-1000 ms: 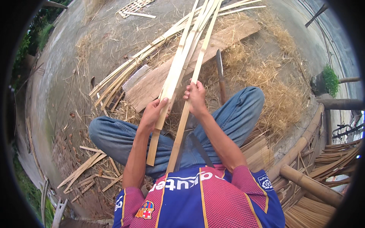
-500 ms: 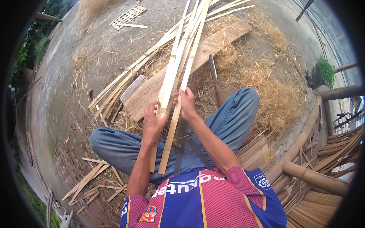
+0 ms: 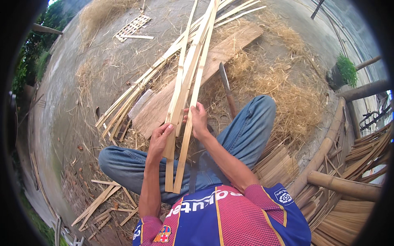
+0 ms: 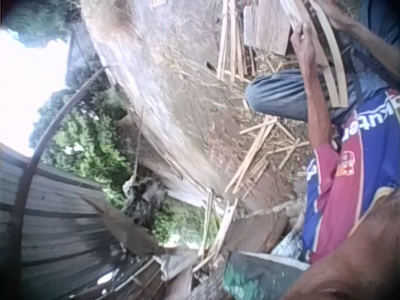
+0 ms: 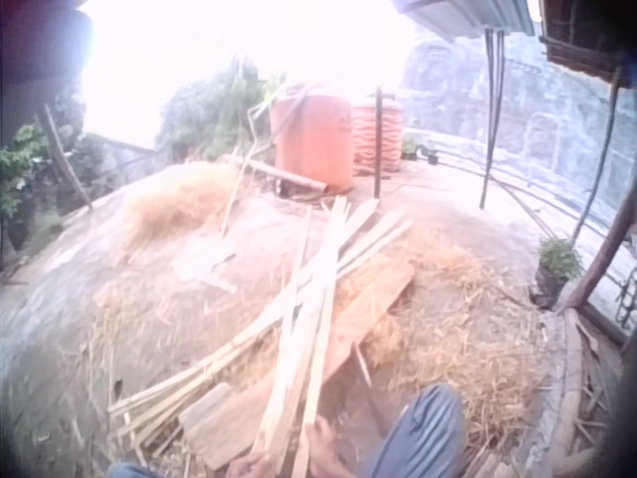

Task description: The person sits on the ground and repeatedly splits long bamboo strips into thinner slats using a fixed blade. They handle the strips one at a time, aligning them and pulling them through the blade to produce uniform pieces.

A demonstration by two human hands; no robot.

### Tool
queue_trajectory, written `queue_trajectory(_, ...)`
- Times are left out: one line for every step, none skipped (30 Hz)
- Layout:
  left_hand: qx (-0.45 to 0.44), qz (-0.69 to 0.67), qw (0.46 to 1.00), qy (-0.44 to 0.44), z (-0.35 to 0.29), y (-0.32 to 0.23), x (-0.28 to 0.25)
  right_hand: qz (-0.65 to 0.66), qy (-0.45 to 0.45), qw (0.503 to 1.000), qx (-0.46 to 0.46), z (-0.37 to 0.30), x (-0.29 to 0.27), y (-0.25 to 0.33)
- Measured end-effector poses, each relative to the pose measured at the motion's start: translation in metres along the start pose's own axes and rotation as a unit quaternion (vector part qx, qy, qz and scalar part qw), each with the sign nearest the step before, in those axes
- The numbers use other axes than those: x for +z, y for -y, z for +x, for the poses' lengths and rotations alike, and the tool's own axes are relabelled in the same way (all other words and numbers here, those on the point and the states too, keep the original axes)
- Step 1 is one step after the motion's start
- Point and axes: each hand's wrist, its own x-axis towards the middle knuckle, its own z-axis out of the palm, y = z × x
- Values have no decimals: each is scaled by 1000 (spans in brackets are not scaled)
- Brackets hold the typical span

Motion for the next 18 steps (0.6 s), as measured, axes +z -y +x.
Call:
queue_trajectory(6,-11,1000,3,0,2,-1,-3,-2,1000,3,-1,1,0)
queue_trajectory(11,-22,1000,6,0,3,-1,5,1,1000,1,-1,1,1)
queue_trajectory(2,-37,999,13,0,3,-1,13,5,1000,-1,-2,1,1)
queue_trajectory(-6,-52,998,20,0,3,-1,21,8,1000,-2,-2,1,1)
queue_trajectory(-15,-67,997,27,0,3,-2,19,6,1000,4,-4,2,1)
queue_trajectory(-9,-57,998,25,0,7,-4,16,3,1000,9,-5,3,1)
queue_trajectory(-2,-47,999,24,-1,13,-9,14,1,1000,14,-6,4,2)
queue_trajectory(5,-37,999,22,-1,17,-12,18,0,1000,12,-6,4,4)
queue_trajectory(5,-54,998,16,-4,14,-11,23,-2,1000,11,-7,3,4)
queue_trajectory(6,-72,997,10,-8,10,-10,28,-4,1000,10,-7,2,4)
queue_trajectory(7,-89,996,4,-11,6,-9,35,1,999,10,-7,1,3)
queue_trajectory(37,-47,998,-10,-13,4,-6,42,7,999,9,-5,-1,2)
queue_trajectory(68,-6,997,-24,-14,2,-2,49,12,999,8,-4,-2,2)
queue_trajectory(98,35,994,-38,-15,2,1,45,7,999,10,-4,-3,1)
queue_trajectory(90,34,995,-40,-15,2,0,40,3,999,12,-5,-1,1)
queue_trajectory(83,32,995,-42,-16,2,-1,35,-1,999,15,-7,1,2)
queue_trajectory(75,30,996,-44,-16,2,-1,38,3,999,16,-7,2,2)
queue_trajectory(85,74,992,-53,-17,3,-1,42,6,999,17,-7,1,2)
